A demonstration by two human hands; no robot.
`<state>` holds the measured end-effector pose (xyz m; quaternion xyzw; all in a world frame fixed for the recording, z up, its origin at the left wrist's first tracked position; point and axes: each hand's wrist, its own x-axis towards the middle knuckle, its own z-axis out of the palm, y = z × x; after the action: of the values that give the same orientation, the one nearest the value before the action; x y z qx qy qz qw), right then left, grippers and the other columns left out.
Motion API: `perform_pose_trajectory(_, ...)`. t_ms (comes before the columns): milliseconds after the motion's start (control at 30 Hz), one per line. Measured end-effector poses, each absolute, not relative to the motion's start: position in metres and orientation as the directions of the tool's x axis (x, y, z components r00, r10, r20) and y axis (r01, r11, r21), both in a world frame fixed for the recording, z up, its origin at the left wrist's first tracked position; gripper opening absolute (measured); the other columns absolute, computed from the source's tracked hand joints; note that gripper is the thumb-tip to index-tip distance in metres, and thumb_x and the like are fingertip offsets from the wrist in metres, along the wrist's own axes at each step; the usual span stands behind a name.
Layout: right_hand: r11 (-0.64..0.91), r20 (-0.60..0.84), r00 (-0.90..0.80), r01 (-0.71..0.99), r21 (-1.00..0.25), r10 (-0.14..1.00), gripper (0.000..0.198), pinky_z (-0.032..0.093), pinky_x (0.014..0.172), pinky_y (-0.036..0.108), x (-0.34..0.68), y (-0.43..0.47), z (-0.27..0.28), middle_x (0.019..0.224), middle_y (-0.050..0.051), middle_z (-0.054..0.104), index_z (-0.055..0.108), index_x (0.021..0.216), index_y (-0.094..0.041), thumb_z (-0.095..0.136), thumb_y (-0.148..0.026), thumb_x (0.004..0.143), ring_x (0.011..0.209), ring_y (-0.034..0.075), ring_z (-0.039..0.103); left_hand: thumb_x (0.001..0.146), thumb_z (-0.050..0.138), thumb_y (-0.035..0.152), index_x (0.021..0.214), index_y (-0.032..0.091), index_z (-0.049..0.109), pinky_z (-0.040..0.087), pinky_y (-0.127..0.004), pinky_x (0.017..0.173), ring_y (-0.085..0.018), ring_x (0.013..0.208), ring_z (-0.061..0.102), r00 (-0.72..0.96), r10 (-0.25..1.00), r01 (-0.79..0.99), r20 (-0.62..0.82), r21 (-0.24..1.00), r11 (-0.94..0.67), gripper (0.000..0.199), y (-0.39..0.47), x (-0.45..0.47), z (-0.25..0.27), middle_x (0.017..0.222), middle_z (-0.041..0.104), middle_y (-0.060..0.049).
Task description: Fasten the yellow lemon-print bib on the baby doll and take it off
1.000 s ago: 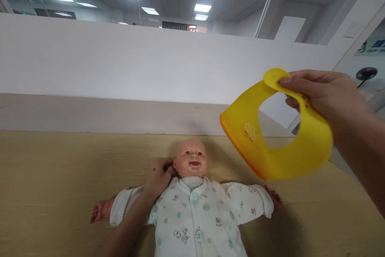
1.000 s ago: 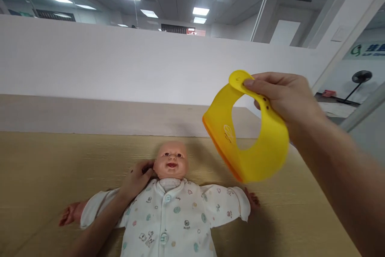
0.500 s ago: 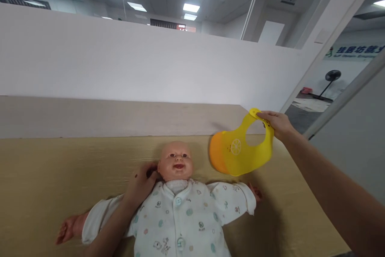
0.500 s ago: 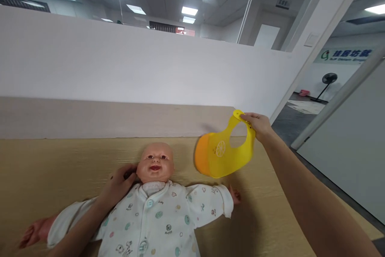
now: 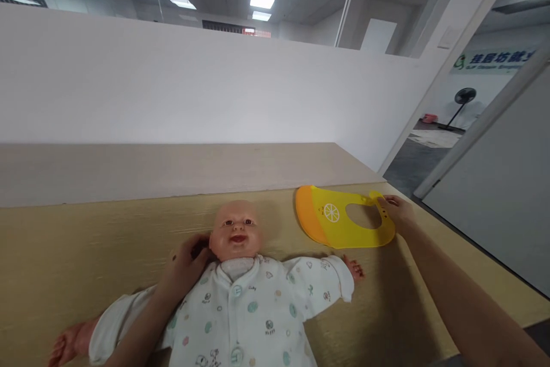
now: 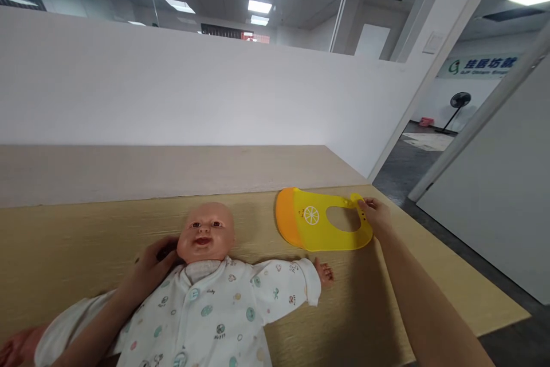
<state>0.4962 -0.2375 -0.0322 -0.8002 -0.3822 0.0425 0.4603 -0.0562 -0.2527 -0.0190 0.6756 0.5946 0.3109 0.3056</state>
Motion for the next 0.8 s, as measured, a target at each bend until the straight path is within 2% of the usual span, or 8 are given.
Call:
perform_pose_trajectory(133, -0.402, 0.243, 0.796, 0.512, -0.759, 0.554, 0.021, 0.044, 0.055, 0.034, 0.506, -0.251, -0.04, 0.075, 0.014, 0.068, 0.061, 0.079, -0.018, 0.061, -0.038, 0.072, 0.064, 0.024, 0.062, 0.072, 0.045, 0.035, 0.098, 0.018, 0.068, 0.05, -0.034, 0.084, -0.023, 0.09, 0.067, 0.117, 0.992, 0.622, 0.038, 0.776, -0.103, 0.039, -0.256, -0.055, -0.013, 0.098, 0.073, -0.006)
perform_pose_trajectory(267, -0.483, 0.292, 0.785, 0.581, -0.655, 0.547, 0.041, 0.048, 0.077, 0.042, 0.503, -0.253, -0.045, 0.097, 0.018, 0.068, 0.061, 0.109, -0.013, 0.055, -0.036, 0.076, 0.09, 0.031, 0.064, 0.072, 0.046, 0.034, 0.093, 0.02, 0.069, 0.051, -0.033, 0.081, -0.023, 0.085, 0.067, 0.114, 0.992, 0.627, 0.062, 0.769, -0.12, 0.033, -0.256, -0.055, -0.013, 0.09, 0.074, -0.004)
perform_pose_trajectory(367, -0.52, 0.326, 0.694, 0.706, -0.48, 0.642, 0.047, 0.047, 0.087, 0.044, 0.496, -0.252, -0.051, 0.11, 0.02, 0.065, 0.058, 0.118, -0.011, 0.051, -0.038, 0.08, 0.102, 0.032, 0.061, 0.074, 0.046, 0.033, 0.096, 0.021, 0.067, 0.051, -0.033, 0.082, -0.023, 0.088, 0.067, 0.124, 0.99, 0.616, 0.071, 0.777, -0.133, 0.033, -0.255, -0.057, -0.017, 0.093, 0.074, -0.004)
perform_pose_trajectory(500, -0.421, 0.341, 0.482, 0.875, -0.24, 0.807, 0.041, 0.042, 0.099, 0.043, 0.488, -0.253, -0.059, 0.122, 0.018, 0.06, 0.063, 0.113, -0.012, 0.042, -0.035, 0.086, 0.114, 0.031, 0.056, 0.077, 0.046, 0.037, 0.103, 0.018, 0.064, 0.051, -0.035, 0.085, -0.023, 0.094, 0.066, 0.111, 0.993, 0.599, 0.049, 0.793, -0.106, 0.037, -0.257, -0.059, -0.02, 0.103, 0.072, -0.007)
perform_pose_trajectory(567, -0.397, 0.307, 0.431, 0.902, -0.172, 0.848, 0.042, 0.039, 0.103, 0.043, 0.486, -0.254, -0.062, 0.126, 0.017, 0.058, 0.063, 0.113, -0.011, 0.038, -0.033, 0.087, 0.118, 0.03, 0.054, 0.078, 0.046, 0.04, 0.102, 0.018, 0.064, 0.05, -0.036, 0.087, -0.024, 0.096, 0.066, 0.081, 0.994, 0.603, 0.07, 0.791, -0.105, 0.037, -0.261, -0.06, -0.017, 0.103, 0.071, -0.007)
perform_pose_trajectory(633, -0.392, 0.288, 0.421, 0.907, -0.155, 0.86, 0.043, 0.038, 0.105, 0.042, 0.486, -0.254, -0.063, 0.127, 0.016, 0.058, 0.062, 0.115, -0.01, 0.037, -0.033, 0.088, 0.12, 0.03, 0.053, 0.079, 0.046, 0.043, 0.099, 0.02, 0.064, 0.05, -0.037, 0.089, -0.024, 0.095, 0.066, 0.047, 0.992, 0.618, 0.12, 0.776, -0.123, 0.036, -0.268, -0.062, -0.014, 0.101, 0.071, -0.007)
perform_pose_trajectory(800, -0.361, 0.314, 0.409, 0.911, -0.199, 0.857, 0.043, 0.041, 0.103, 0.044, 0.487, -0.258, -0.066, 0.124, 0.016, 0.061, 0.064, 0.111, -0.013, 0.039, -0.037, 0.086, 0.116, 0.031, 0.056, 0.08, 0.049, 0.044, 0.097, 0.025, 0.064, 0.056, -0.034, 0.08, -0.023, 0.088, 0.068, 0.043, 0.963, 0.674, 0.266, 0.704, -0.225, 0.029, -0.305, -0.079, -0.019, 0.097, 0.072, -0.005)
